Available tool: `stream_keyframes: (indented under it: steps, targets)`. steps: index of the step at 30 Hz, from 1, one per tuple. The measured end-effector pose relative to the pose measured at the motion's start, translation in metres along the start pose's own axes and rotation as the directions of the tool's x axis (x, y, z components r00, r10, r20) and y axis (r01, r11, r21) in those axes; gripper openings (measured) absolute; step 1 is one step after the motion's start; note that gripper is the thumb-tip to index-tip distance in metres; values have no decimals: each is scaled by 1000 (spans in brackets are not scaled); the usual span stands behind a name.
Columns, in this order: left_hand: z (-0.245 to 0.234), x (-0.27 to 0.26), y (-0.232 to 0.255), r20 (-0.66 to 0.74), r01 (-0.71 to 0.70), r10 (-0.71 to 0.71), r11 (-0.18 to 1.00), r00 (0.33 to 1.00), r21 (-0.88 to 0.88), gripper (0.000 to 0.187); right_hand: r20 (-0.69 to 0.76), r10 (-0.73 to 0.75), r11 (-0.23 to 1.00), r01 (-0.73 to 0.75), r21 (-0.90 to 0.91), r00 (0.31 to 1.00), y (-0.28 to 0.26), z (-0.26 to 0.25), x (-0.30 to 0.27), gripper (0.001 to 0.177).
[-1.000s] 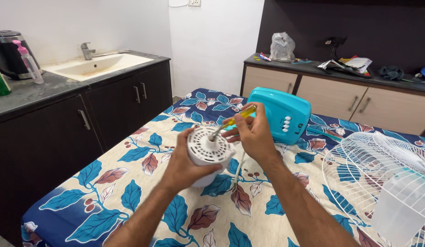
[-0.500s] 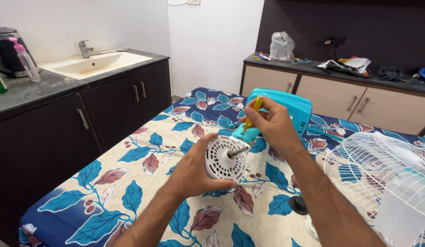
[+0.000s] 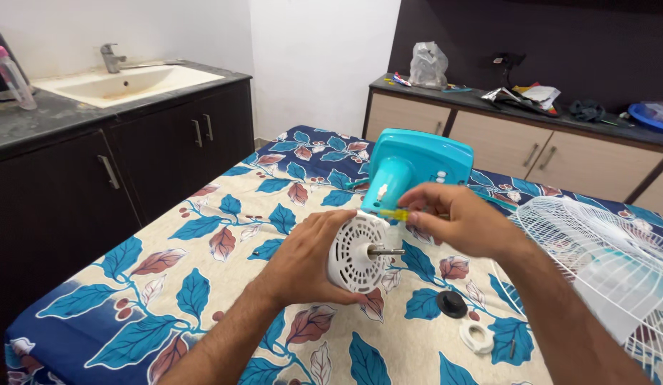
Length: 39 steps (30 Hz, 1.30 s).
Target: The person uses a yellow screwdriver to unscrew and remove the top cap of a white cylindrical appliance component. They then use the screwdriver to pry open the side seam of the component's housing, separating the two halves.
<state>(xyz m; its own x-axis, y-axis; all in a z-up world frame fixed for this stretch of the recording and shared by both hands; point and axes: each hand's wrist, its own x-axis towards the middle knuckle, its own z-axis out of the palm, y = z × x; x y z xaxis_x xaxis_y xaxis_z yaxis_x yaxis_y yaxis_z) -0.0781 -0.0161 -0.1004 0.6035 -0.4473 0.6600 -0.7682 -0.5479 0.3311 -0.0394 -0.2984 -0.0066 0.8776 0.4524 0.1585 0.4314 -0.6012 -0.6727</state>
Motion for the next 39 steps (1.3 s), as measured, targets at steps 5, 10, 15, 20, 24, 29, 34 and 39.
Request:
stream_keyframes:
  steps: [5,10,15,20,24,29,34,39]
  targets:
    - [12,-8,-14,120,-202,185,966,975,160,121,-37,-60,998,60,-13,998,22,20,-29,30]
    - [16,-10,-26,240,-171,111,954,964,244,122,-116,151,988,-151,8,982,46,49,-51,29]
    - [10,-2,-26,306,-52,-38,959,951,278,99,-144,6,1000,-5,9,990,60,89,-51,27]
    - [11,14,-20,334,121,-229,941,914,315,87,-157,-49,998,54,31,986,68,97,-53,28]
    - [13,13,-15,337,230,-349,910,875,344,84,-197,-107,994,110,6,975,67,103,-56,29]
    - [12,8,-11,333,255,-373,902,866,348,85,-212,-98,995,96,-19,972,58,112,-56,29]
    - [13,5,-12,323,261,-380,897,867,356,85,-221,-194,979,172,-113,956,56,112,-59,28]
    - [14,9,-13,330,273,-408,881,851,385,86,-253,-246,968,227,-104,936,58,115,-59,27]
